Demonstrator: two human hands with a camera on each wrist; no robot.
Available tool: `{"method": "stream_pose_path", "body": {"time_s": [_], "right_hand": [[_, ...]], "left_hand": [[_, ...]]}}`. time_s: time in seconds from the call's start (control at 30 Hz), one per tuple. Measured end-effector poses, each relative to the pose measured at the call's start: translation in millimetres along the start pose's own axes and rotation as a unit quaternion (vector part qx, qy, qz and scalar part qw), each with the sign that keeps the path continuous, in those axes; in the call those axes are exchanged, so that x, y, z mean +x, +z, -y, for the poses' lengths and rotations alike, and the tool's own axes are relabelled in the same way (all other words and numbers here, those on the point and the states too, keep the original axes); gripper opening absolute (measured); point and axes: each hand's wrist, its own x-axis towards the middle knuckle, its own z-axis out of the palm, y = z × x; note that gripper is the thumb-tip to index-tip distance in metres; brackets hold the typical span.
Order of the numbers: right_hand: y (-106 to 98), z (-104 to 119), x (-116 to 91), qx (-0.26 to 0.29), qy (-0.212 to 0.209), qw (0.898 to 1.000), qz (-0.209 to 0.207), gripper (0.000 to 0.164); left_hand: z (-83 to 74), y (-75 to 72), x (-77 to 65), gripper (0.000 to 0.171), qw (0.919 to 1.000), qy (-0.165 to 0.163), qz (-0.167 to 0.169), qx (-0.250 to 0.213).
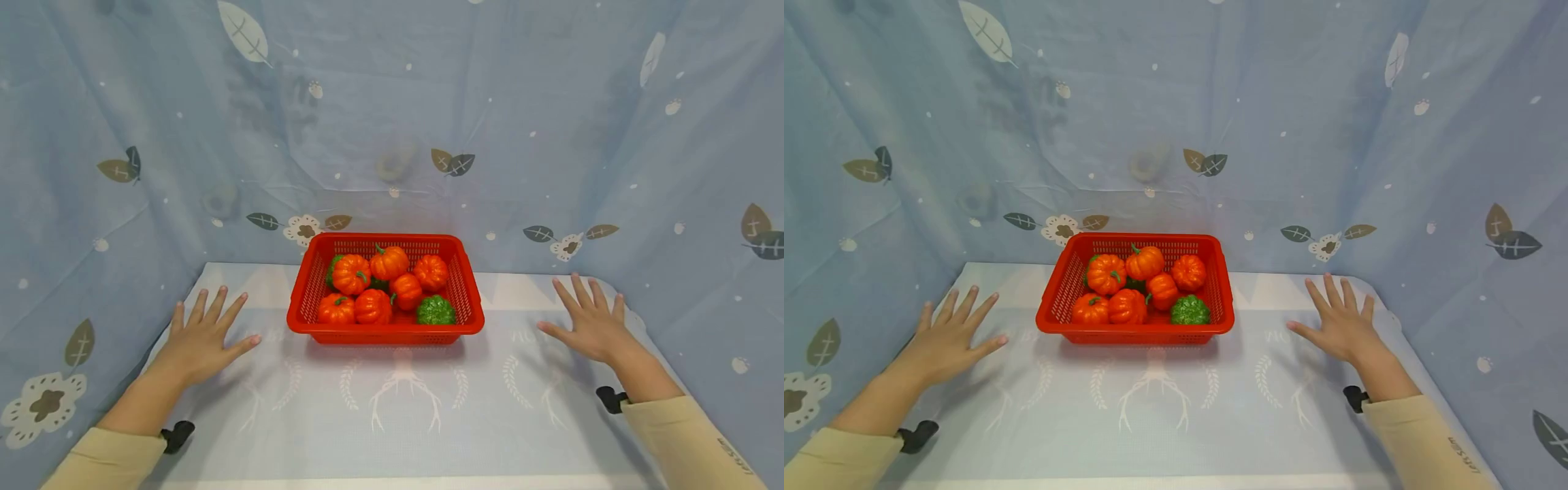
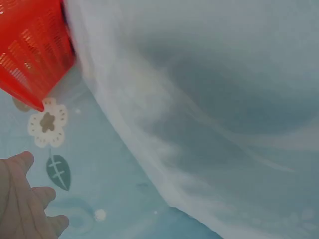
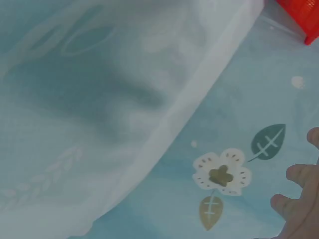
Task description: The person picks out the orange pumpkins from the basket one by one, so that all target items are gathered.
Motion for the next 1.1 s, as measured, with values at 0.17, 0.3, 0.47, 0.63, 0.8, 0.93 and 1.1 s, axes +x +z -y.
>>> {"method": "stream_pose_path", "body": {"time_s": [0.17,0.3,0.47,0.63,0.8,0.93,1.1], "right_hand": [[-5.3,11.3,1.9,0.013,-0.015,1.0,-0.016,0.098],[-5.5,22.0,7.1,0.021,-0.03,0.999,-0.034,0.096],[-5.0,39.5,16.9,0.038,-0.048,0.997,-0.048,0.095],[-6.0,57.1,27.8,0.057,-0.065,0.994,-0.063,0.093],[-9.2,74.9,38.0,0.07,-0.081,0.992,-0.067,0.092],[-14.3,91.9,44.7,0.096,-0.093,0.989,-0.061,0.091],[-17.4,117.4,52.5,0.132,-0.081,0.987,-0.051,0.091]], "left_hand": [[-11.3,-6.7,1.0,0.093,0.9999,0.007,0.001,-0.011],[-23.0,-10.9,2.9,0.093,0.9997,0.011,0.005,-0.022],[-37.9,-12.9,9.0,0.094,0.9991,0.017,0.004,-0.039],[-47.1,-11.9,17.4,0.093,0.9982,0.028,-0.005,-0.053],[-56.8,-11.5,24.0,0.091,0.9965,0.035,-0.009,-0.075],[-62.5,-10.2,29.1,0.09,0.9942,0.036,-0.006,-0.101],[-68.7,-6.2,38.0,0.093,0.9904,0.034,-0.003,-0.134]]}}
